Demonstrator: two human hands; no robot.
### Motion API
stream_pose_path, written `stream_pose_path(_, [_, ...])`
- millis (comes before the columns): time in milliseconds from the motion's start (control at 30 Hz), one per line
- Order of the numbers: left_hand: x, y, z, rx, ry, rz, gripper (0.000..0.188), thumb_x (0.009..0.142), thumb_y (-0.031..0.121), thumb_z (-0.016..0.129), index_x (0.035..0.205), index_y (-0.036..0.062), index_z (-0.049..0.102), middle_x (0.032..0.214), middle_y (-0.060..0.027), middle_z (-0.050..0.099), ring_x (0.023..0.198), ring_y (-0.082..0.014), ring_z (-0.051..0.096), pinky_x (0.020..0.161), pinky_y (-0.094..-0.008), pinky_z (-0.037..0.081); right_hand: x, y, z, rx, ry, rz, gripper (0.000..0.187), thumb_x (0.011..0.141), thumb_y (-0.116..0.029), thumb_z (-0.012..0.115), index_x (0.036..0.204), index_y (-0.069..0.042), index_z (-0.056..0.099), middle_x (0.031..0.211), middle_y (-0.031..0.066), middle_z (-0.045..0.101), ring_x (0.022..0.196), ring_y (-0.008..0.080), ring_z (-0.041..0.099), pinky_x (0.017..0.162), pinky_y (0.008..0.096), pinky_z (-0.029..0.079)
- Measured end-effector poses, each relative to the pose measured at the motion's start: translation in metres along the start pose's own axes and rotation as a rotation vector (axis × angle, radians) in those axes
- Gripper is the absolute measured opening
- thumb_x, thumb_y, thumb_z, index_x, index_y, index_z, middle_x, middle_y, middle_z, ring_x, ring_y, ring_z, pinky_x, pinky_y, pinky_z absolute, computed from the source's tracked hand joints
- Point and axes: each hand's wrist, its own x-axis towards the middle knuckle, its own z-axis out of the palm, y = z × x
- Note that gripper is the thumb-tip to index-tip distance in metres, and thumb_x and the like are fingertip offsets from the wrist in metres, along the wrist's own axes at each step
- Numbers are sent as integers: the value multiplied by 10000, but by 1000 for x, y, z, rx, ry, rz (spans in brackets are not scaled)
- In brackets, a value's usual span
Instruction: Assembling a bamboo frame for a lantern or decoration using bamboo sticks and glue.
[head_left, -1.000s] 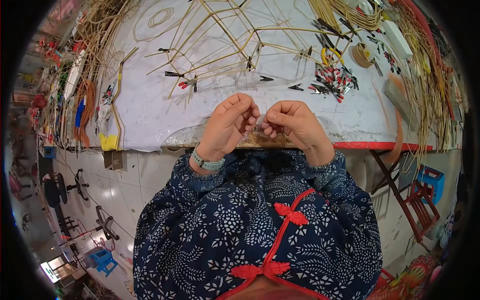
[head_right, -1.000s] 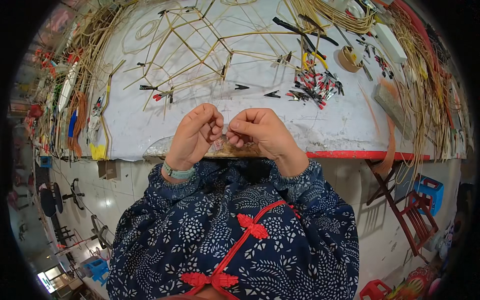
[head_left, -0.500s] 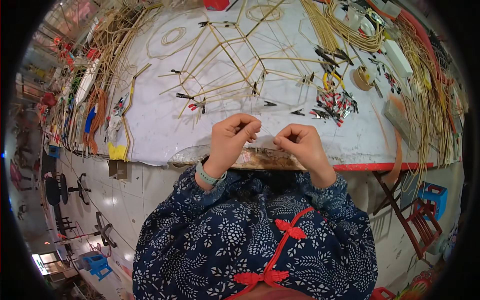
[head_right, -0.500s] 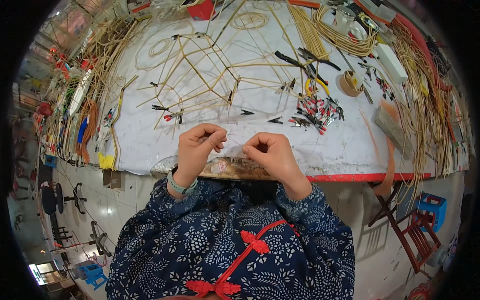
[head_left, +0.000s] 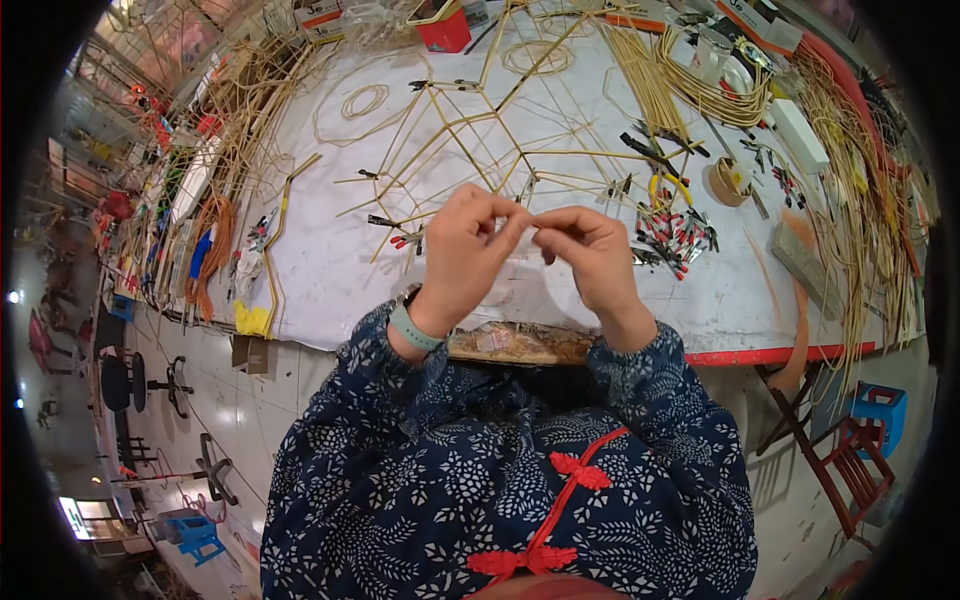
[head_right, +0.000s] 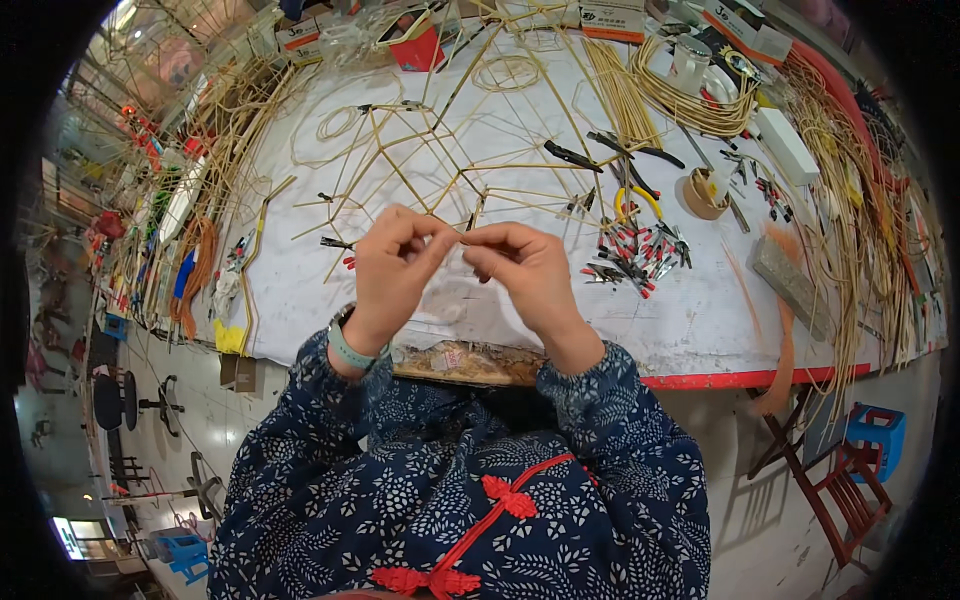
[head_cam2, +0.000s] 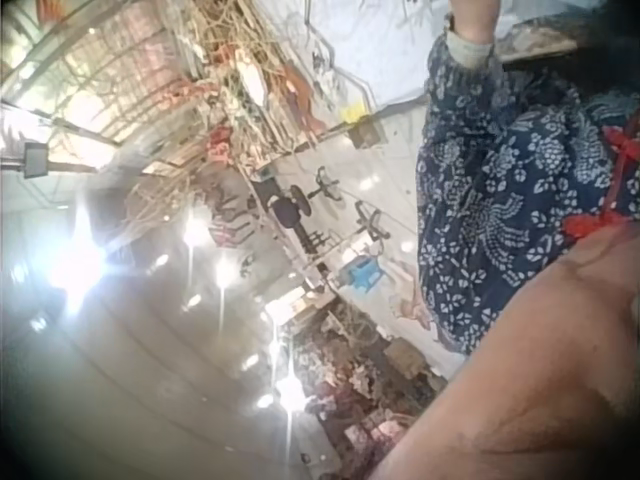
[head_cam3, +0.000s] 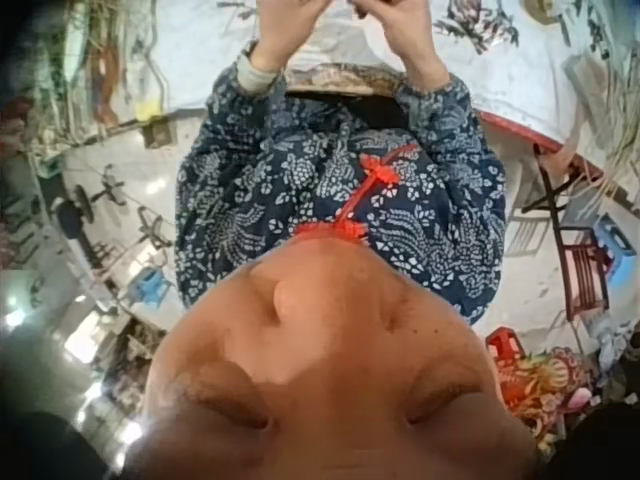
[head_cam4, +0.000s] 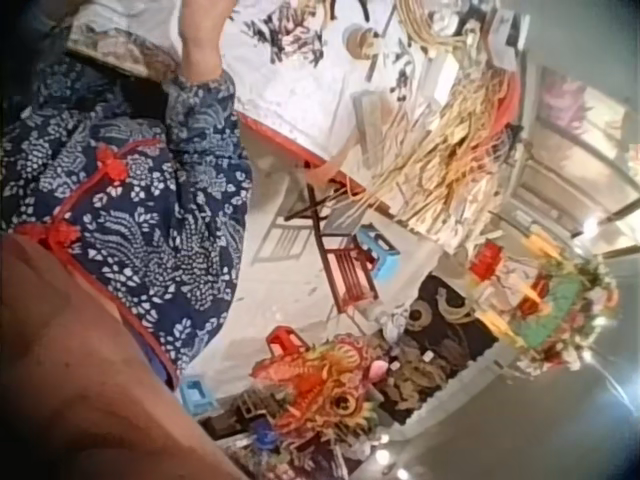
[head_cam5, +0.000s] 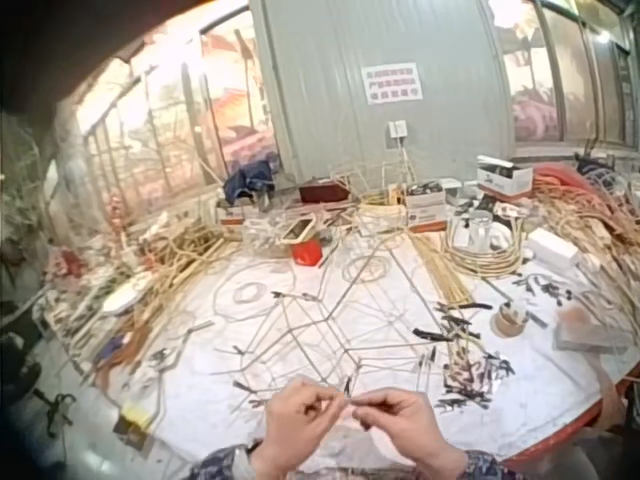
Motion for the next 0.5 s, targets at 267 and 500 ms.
stream_pose_path(267, [48,-9,-3,332,126,355,80,741,86,732,756,65,656,758,-41,572,707,-202,556,651,-332,418,32,2,-18,-302,309,-180,95,830,-31,668,911,10,692,708,33,659,567,81,551,538,228,461])
stream_pose_path(500, [72,-6,-11,941,-65,674,40,687,69,630,683,89,596,751,-58,551,756,-217,555,717,-350,375,82,12,-11,-817,403,-303,102,823,-93,656,882,-18,693,648,29,627,482,79,516,472,222,417])
